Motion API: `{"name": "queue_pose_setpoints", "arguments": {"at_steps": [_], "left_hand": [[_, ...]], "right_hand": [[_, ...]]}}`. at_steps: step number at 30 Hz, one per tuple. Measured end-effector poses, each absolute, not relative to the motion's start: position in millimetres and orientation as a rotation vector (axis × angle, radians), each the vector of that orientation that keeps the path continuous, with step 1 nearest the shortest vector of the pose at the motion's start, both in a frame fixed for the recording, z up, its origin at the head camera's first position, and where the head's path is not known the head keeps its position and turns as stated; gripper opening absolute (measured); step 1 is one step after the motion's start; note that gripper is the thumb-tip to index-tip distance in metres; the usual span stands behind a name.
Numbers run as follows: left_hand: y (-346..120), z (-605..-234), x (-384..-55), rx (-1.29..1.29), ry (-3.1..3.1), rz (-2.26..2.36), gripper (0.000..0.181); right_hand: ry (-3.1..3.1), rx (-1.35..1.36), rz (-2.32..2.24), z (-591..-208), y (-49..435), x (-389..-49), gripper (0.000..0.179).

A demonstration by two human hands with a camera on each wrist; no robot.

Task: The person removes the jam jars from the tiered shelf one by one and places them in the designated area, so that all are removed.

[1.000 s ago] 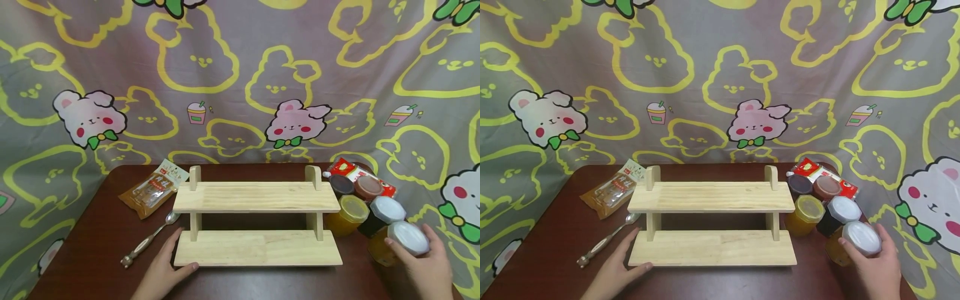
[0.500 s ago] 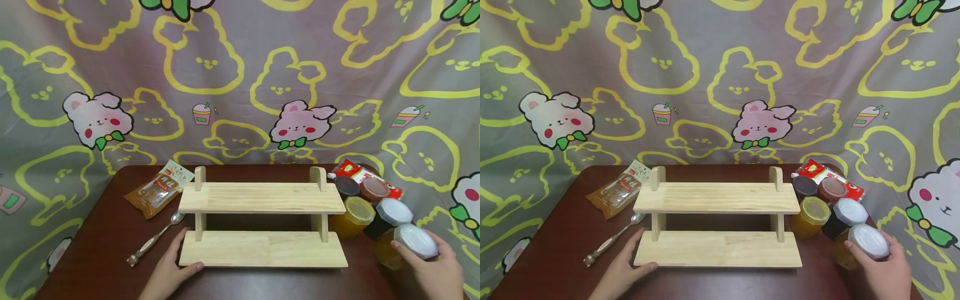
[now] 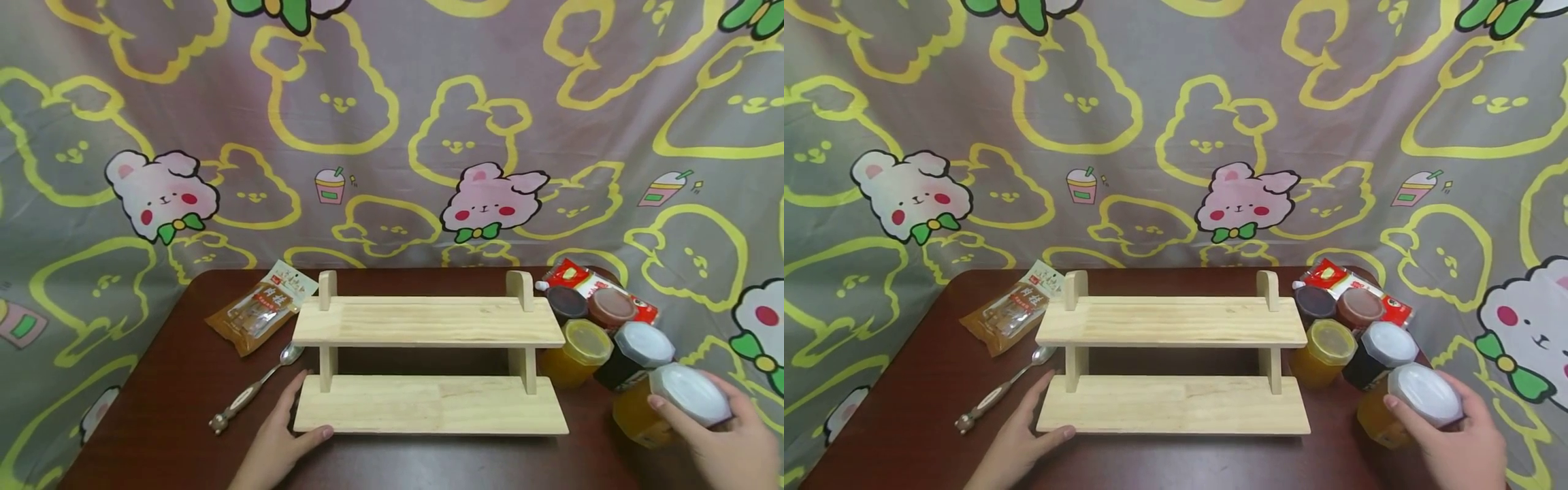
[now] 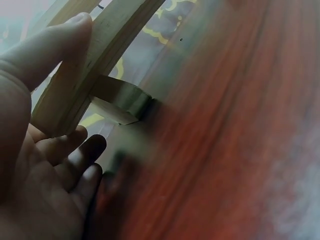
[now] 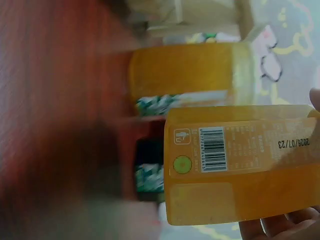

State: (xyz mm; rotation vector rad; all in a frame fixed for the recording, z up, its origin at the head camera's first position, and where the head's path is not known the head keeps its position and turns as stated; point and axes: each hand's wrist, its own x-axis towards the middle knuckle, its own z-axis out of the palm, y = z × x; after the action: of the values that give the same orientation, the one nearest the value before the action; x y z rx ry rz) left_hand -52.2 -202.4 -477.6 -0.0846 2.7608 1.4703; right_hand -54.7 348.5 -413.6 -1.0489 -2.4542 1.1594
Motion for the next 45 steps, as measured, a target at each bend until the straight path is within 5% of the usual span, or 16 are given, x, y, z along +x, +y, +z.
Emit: {"name": "queue_pose_setpoints", "arguments": {"at_steps": [16,45], "left_hand": [[-204.3,-485.2,-53.6,-0.046,2.798,1.5,0.103],[-204.3,-484.8,-52.4,0.015,2.863,1.51,0.099]], "right_hand": [[-2.349,-0.589,1.216,-361.0,316.1,-37.9,0.075],[-2.377,-0.22,1.306,-319.6,277.8,-92.7,0.073]]}}
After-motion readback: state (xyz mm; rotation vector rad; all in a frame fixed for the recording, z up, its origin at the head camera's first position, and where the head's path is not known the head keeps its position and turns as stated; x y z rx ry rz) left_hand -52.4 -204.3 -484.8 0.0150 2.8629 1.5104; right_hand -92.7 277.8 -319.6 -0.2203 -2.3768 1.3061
